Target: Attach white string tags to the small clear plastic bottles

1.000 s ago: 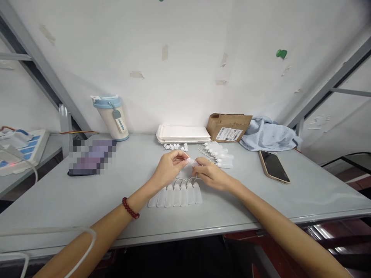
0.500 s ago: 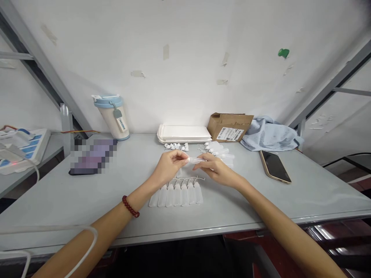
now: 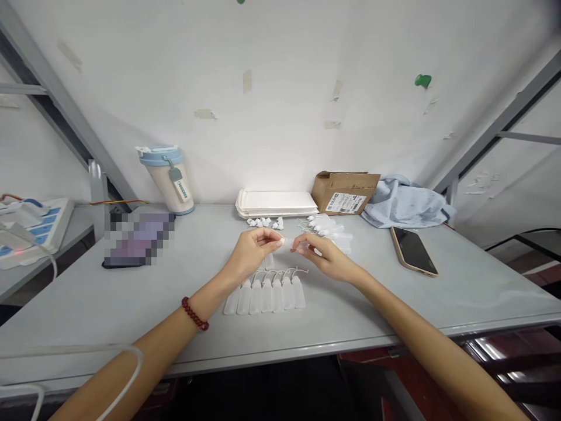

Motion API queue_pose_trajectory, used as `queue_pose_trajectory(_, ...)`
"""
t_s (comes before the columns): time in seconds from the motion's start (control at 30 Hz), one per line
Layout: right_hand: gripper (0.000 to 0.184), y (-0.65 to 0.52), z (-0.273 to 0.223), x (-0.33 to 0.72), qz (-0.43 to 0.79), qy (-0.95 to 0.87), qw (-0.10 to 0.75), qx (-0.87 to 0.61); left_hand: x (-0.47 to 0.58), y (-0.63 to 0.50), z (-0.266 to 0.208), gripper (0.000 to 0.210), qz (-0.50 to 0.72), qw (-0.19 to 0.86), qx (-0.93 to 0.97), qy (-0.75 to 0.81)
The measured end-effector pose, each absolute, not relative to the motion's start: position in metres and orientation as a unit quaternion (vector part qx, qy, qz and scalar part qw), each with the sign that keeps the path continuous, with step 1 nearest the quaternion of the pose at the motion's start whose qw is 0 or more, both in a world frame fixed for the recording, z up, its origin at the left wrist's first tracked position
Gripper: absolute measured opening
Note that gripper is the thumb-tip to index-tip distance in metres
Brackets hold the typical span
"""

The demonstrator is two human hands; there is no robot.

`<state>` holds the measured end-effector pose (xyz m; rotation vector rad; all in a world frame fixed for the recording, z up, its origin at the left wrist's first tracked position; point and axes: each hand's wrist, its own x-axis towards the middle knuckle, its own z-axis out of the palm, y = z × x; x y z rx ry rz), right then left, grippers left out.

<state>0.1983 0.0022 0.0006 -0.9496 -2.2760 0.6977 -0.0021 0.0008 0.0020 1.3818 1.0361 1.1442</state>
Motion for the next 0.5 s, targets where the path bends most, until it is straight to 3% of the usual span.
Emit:
queue_pose_trajectory(0.3,0.014,0.0028,-0.0054,0.1958,0.394,-0.778,0.317,-0.371,-0.0018,0.0006,0.0028,0.014,0.484,0.5,0.576,0.429)
queue_pose_trajectory(0.5,0.016,0.0023,-0.0067,0.1951,0.42,-0.769,0.316,-0.365,-0.0022,0.0004,0.0028,0.016,0.489,0.51,0.564,0.427)
